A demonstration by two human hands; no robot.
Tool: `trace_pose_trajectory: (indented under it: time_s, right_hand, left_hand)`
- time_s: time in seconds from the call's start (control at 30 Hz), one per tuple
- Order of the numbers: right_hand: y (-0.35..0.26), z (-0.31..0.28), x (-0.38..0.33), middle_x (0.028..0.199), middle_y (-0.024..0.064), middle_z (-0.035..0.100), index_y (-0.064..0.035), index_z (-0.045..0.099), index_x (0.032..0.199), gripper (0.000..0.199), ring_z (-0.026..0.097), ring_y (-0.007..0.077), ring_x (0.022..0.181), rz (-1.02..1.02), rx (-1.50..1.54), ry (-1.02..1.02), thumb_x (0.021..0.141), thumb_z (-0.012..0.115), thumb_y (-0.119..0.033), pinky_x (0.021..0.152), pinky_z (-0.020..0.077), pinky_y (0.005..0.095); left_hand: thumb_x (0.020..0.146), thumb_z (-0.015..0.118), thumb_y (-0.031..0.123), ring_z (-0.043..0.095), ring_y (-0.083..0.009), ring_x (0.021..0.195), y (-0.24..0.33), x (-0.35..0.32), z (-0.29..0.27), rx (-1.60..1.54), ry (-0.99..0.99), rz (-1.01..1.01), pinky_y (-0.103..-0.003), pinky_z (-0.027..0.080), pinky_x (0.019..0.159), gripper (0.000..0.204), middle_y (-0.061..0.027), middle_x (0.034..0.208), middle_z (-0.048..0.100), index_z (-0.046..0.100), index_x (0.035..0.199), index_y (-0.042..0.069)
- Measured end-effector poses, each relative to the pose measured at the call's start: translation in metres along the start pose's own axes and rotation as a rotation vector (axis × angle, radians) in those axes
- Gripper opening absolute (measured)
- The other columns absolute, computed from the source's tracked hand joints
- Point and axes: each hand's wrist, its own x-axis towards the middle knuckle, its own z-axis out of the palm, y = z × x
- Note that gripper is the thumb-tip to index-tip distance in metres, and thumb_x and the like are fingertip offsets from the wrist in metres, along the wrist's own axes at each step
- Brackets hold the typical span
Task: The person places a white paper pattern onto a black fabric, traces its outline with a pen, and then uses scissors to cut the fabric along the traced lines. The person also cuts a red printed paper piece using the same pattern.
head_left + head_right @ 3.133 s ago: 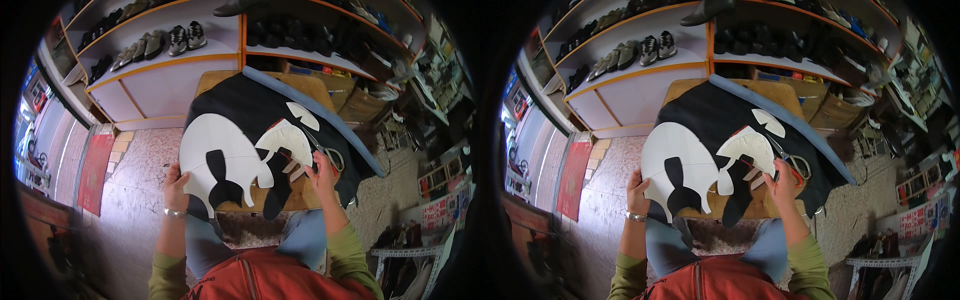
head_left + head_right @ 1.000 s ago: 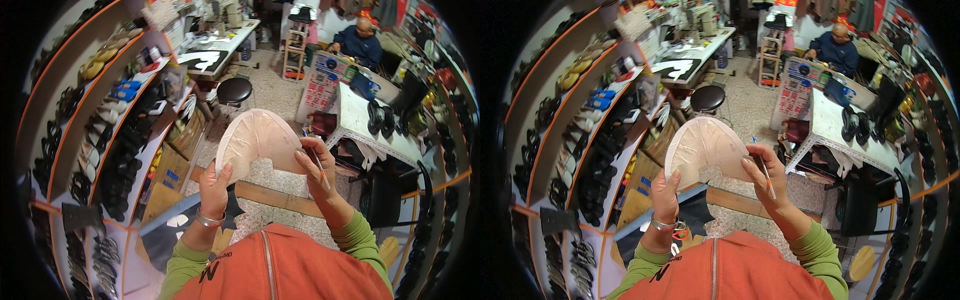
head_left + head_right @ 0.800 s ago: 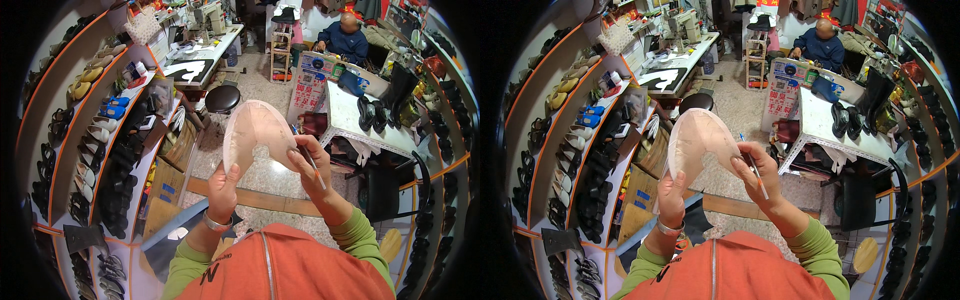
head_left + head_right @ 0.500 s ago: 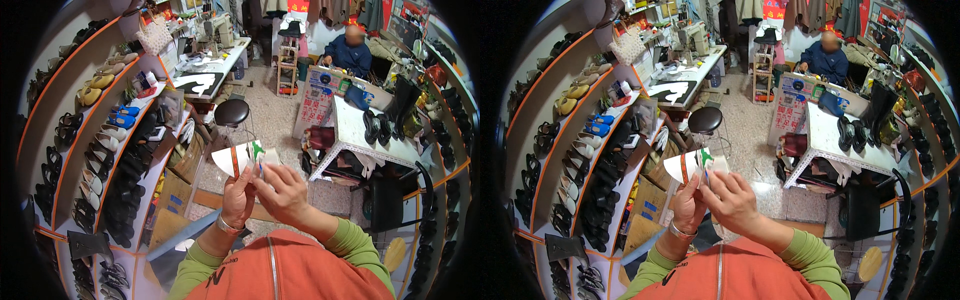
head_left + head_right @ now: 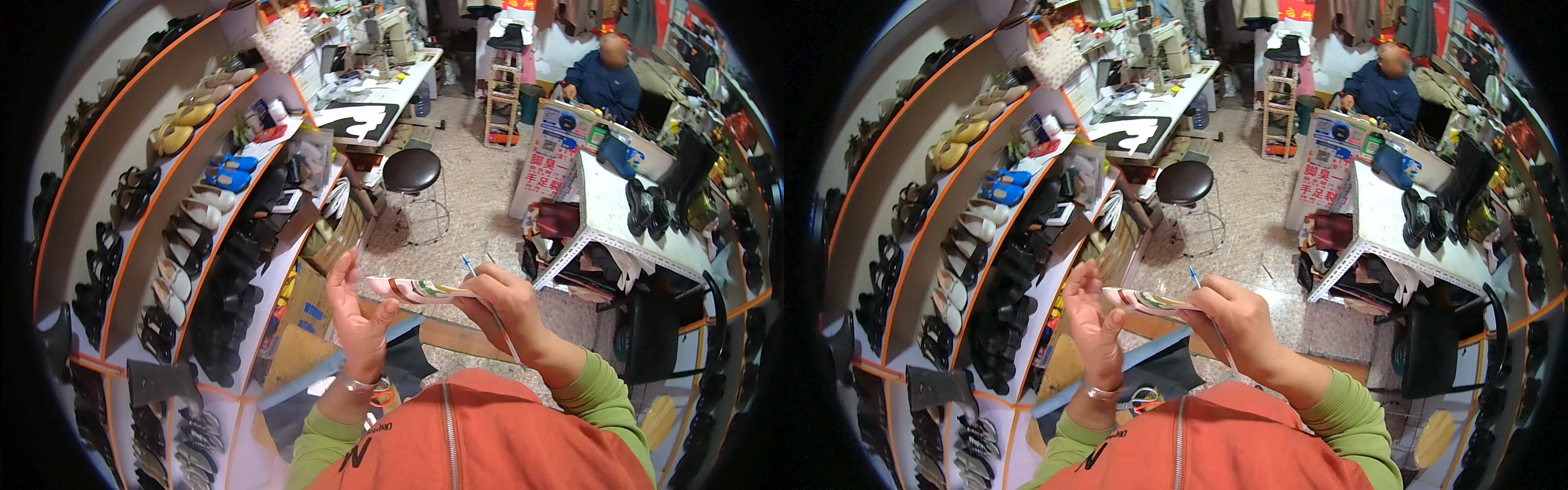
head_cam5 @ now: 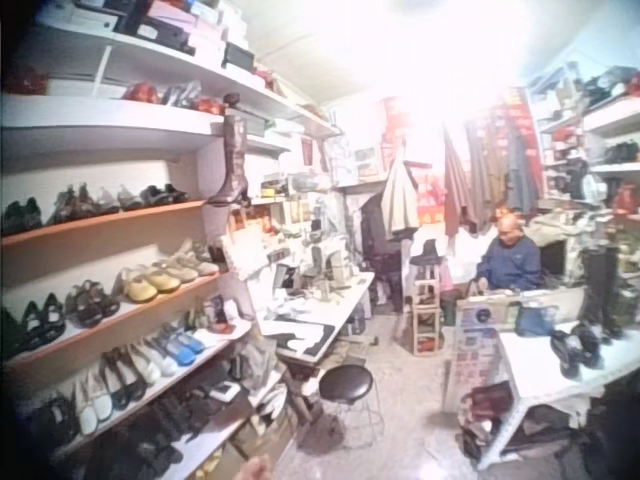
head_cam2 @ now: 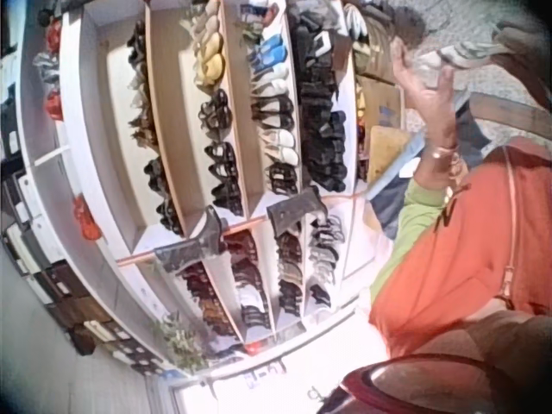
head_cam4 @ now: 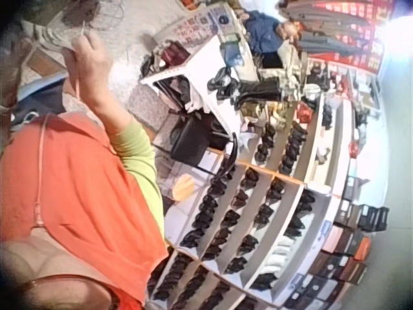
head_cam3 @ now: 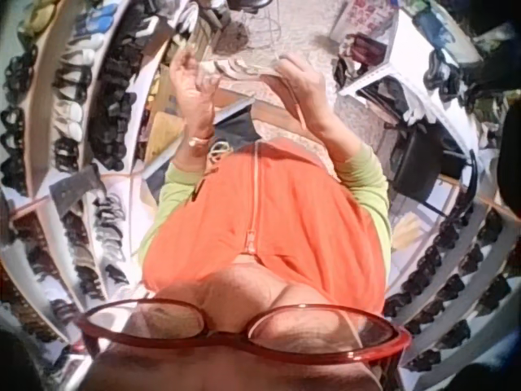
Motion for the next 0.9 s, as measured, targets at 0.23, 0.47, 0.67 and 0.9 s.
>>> trace_pose_trajectory:
  time_s: [0.23, 0.47, 0.67, 0.9]
  right_hand:
    - [-0.011, -0.016, -0.001, 0.076, 0.0079, 0.058, -0.0061, 0.064, 0.083, 0.017, 0.059, 0.0245, 0.065, -0.239, -0.137, -0.043, 0.071, 0.076, -0.006, 0.055, 0.0464, 0.0338]
    - [-0.001, -0.025, -0.013, 0.075, 0.0083, 0.057, -0.0043, 0.065, 0.085, 0.016, 0.057, 0.0237, 0.063, 0.004, 0.095, -0.153, 0.075, 0.076, -0.008, 0.055, 0.0438, 0.0328]
    - [0.008, -0.034, -0.017, 0.072, 0.0079, 0.055, -0.0013, 0.065, 0.088, 0.015, 0.054, 0.0196, 0.061, 0.113, 0.185, -0.206, 0.083, 0.072, -0.013, 0.055, 0.0405, 0.0304]
    - [0.02, -0.041, -0.019, 0.066, 0.0034, 0.047, 0.0016, 0.059, 0.084, 0.026, 0.044, 0.0094, 0.064, 0.473, 0.467, -0.352, 0.089, 0.069, -0.022, 0.056, 0.0385, 0.0279]
  left_hand:
    - [0.073, 0.081, 0.023, 0.06, -0.0164, 0.095, 0.063, 0.022, -0.007, 0.654, -0.608, 0.285, -0.051, 0.015, 0.114, 0.017, 0.0047, 0.087, 0.066, 0.072, 0.086, 0.018]
    - [0.075, 0.08, 0.022, 0.058, -0.0153, 0.079, 0.046, 0.006, -0.002, 0.448, -0.591, 0.033, -0.047, 0.022, 0.11, 0.017, 0.0019, 0.075, 0.063, 0.067, 0.076, 0.012]
    - [0.078, 0.078, 0.018, 0.056, -0.0155, 0.075, 0.039, 0.002, 0.008, 0.332, -0.599, -0.169, -0.04, 0.032, 0.102, 0.018, 0.0004, 0.071, 0.06, 0.064, 0.073, 0.008]
    - [0.082, 0.076, 0.013, 0.055, -0.007, 0.071, 0.026, -0.003, 0.012, 0.14, -0.539, -0.639, -0.024, 0.044, 0.069, 0.015, 0.0005, 0.071, 0.062, 0.066, 0.078, 0.003]
